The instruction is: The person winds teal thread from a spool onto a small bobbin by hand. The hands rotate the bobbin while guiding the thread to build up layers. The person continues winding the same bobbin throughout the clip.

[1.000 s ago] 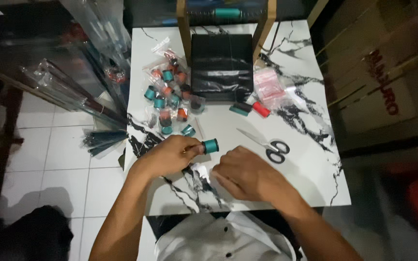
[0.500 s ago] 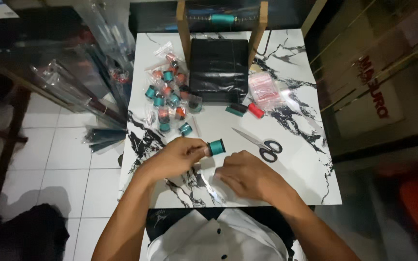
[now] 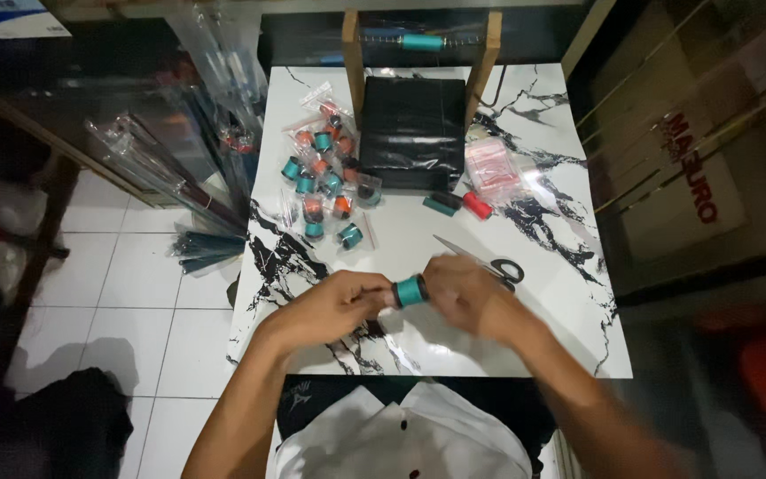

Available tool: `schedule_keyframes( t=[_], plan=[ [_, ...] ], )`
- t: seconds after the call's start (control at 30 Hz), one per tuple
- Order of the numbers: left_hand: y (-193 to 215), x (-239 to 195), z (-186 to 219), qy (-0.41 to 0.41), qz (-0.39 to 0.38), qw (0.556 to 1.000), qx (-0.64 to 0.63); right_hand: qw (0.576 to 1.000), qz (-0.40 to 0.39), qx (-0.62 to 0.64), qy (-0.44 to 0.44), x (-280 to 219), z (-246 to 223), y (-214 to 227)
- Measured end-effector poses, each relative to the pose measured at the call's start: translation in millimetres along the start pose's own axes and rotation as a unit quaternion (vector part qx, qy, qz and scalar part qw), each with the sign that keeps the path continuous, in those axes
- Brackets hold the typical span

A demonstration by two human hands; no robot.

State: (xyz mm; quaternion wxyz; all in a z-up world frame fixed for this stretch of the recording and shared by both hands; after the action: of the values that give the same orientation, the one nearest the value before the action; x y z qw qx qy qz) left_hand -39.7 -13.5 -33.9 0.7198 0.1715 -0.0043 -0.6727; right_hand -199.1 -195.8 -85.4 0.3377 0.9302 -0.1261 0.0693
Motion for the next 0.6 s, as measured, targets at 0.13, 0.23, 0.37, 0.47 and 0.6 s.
schedule_keyframes(
  t=[0.13, 0.23, 0.37, 0.47, 0.6],
  plan=[
    [12.4, -0.5, 0.3, -0.008, 0.020, 1.000, 0.022, 0.994, -0.028, -0.087, 0.052, -4.5, -56.7, -3.7],
    [14.5, -5.8, 5.0, 0.011, 0.002, 1.000, 0.024, 0.980, -0.040, -0.169, 0.093, -1.5, -85.2, 10.1],
    [16.5, -3.4, 13.4, 0.032, -0.040, 0.998, 0.033, 0.995, -0.021, -0.082, 0.061, 12.3, -79.0, 39.7],
    [10.5, -1.9, 5.3, 0.024, -0.069, 0.997, -0.001, 0.999, 0.019, 0.018, 0.043, 28.3, -55.9, 39.6],
    [15.7, 0.3, 16.3, 0.017, -0.035, 0.999, -0.026, 0.993, 0.023, 0.111, 0.026, 29.5, -23.9, 8.4]
  ],
)
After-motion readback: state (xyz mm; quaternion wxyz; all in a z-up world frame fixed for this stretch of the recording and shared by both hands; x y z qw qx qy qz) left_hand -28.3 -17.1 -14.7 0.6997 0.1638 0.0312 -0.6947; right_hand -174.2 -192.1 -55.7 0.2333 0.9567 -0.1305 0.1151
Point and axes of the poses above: each hand's wrist, its own x-axis towards the middle knuckle, its own y-axis out of the back of the hand, z = x × y, the point moved 2 cm from there along x, towards the middle knuckle, and after that the axes turned 9 degrees about -y, right-handed, at the moved point
